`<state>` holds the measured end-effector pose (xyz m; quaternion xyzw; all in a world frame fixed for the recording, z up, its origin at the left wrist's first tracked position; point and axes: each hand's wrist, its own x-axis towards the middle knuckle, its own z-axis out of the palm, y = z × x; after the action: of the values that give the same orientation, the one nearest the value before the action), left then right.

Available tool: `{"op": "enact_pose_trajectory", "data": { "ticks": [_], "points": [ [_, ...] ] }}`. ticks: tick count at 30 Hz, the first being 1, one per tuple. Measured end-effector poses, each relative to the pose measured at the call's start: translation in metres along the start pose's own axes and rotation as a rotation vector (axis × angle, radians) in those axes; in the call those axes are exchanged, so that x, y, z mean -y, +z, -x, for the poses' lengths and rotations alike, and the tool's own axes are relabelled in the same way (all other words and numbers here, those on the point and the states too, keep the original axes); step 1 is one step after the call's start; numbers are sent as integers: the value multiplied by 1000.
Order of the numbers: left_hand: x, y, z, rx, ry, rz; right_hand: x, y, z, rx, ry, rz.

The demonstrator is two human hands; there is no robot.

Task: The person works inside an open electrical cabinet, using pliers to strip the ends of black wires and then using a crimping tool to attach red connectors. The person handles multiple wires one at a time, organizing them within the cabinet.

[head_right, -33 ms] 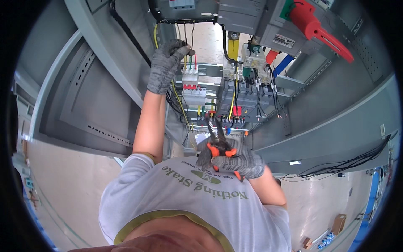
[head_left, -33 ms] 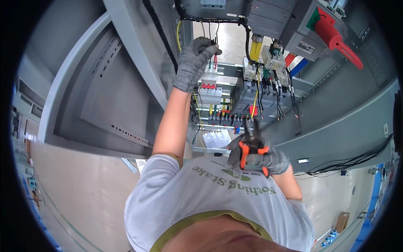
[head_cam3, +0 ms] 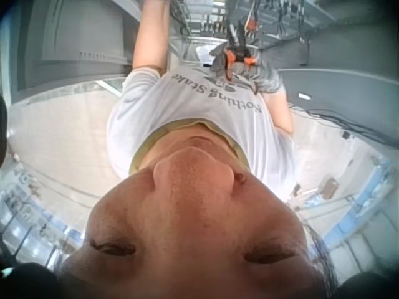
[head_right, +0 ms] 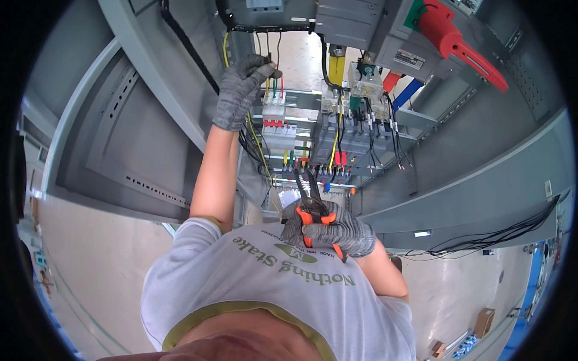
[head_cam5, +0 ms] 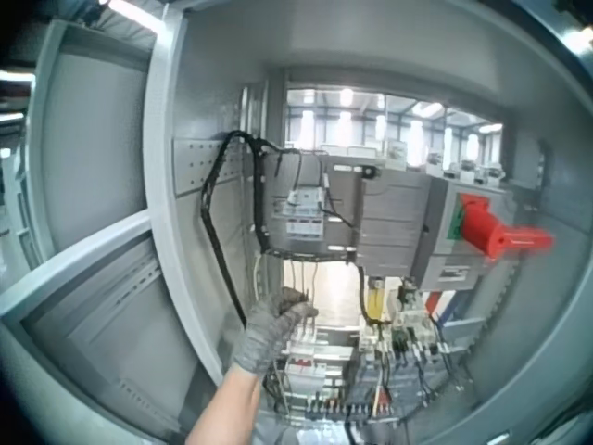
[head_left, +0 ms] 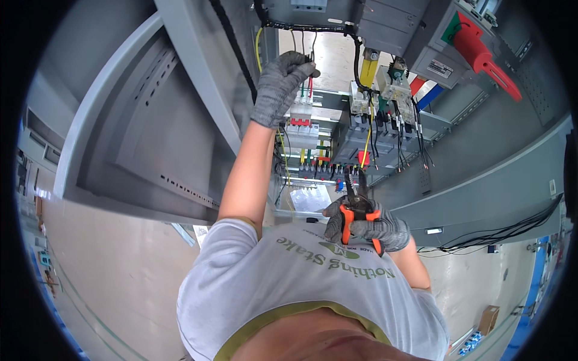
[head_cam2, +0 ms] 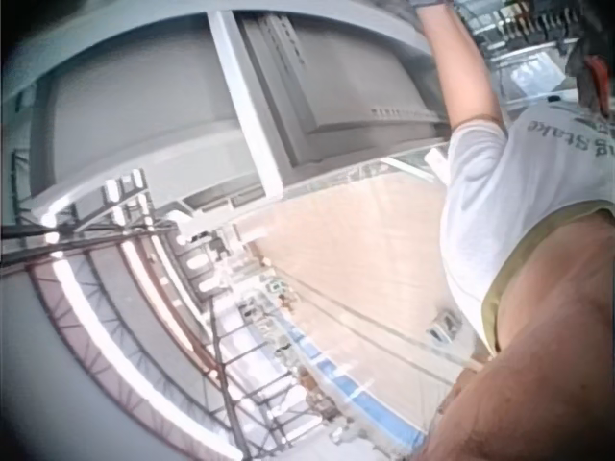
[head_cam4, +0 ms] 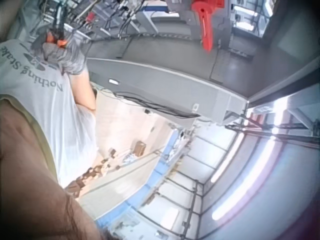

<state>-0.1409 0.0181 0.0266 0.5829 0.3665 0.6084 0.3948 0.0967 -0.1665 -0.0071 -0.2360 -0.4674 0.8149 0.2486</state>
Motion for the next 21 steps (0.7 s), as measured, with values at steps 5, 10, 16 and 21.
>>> {"op": "enact_pose_trajectory", "data": {
  "ticks": [5, 10, 16, 21],
  "points": [
    [8, 8, -5, 14, 103, 0, -16, 10, 6, -34, 61, -79],
    [0, 24, 13, -185, 200, -270, 0, 7, 23, -152, -115, 563],
    [13, 34, 12, -340, 379, -280, 101, 6, -16, -856, -616, 1501],
    [11, 43, 13, -231, 194, 56, 131, -11, -79, -1033, -215, 1982]
  ]
}}
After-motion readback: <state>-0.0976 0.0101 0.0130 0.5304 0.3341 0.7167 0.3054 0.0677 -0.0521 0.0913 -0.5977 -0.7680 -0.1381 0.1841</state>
